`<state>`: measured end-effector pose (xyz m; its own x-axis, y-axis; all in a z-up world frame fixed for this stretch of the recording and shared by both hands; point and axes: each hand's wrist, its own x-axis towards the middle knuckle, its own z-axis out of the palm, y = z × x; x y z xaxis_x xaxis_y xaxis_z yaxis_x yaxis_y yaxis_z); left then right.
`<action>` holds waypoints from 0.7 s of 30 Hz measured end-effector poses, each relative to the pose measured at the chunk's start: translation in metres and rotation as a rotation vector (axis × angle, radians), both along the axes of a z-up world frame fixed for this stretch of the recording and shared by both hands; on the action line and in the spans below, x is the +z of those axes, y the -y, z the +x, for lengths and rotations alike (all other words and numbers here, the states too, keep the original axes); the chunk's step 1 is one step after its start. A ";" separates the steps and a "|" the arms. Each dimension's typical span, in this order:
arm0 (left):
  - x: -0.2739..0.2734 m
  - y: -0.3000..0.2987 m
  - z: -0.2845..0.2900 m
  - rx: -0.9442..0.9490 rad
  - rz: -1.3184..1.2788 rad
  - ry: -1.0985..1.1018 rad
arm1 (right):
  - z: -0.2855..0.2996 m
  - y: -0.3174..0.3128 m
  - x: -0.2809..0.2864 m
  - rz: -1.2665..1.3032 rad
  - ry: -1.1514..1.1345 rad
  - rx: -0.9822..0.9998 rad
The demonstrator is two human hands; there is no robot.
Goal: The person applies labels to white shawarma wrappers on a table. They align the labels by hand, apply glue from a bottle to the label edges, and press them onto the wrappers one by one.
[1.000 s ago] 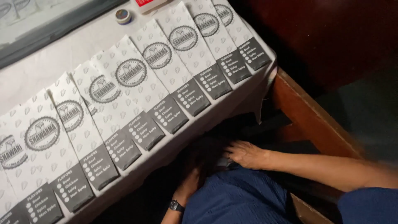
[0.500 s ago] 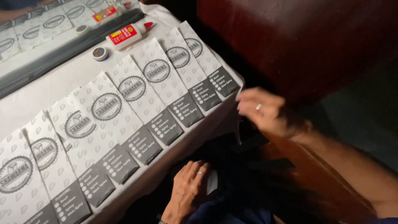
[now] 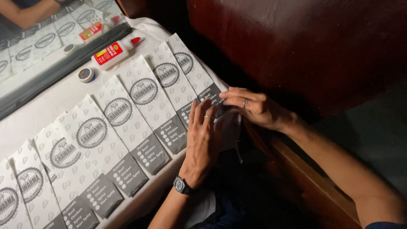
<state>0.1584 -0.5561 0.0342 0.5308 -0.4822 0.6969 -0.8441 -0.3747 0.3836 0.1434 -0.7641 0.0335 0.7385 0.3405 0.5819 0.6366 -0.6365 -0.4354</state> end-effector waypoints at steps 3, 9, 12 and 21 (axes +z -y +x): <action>-0.015 0.005 0.001 0.060 -0.003 -0.072 | 0.002 0.001 -0.007 0.026 0.012 0.005; -0.023 0.005 -0.001 0.104 -0.090 -0.187 | 0.002 0.002 -0.011 0.057 0.058 0.000; -0.026 0.008 0.002 0.126 -0.135 -0.187 | 0.002 0.004 -0.014 0.068 0.049 -0.012; -0.043 0.015 0.011 0.172 -0.142 -0.163 | 0.006 -0.011 0.002 0.222 -0.070 -0.091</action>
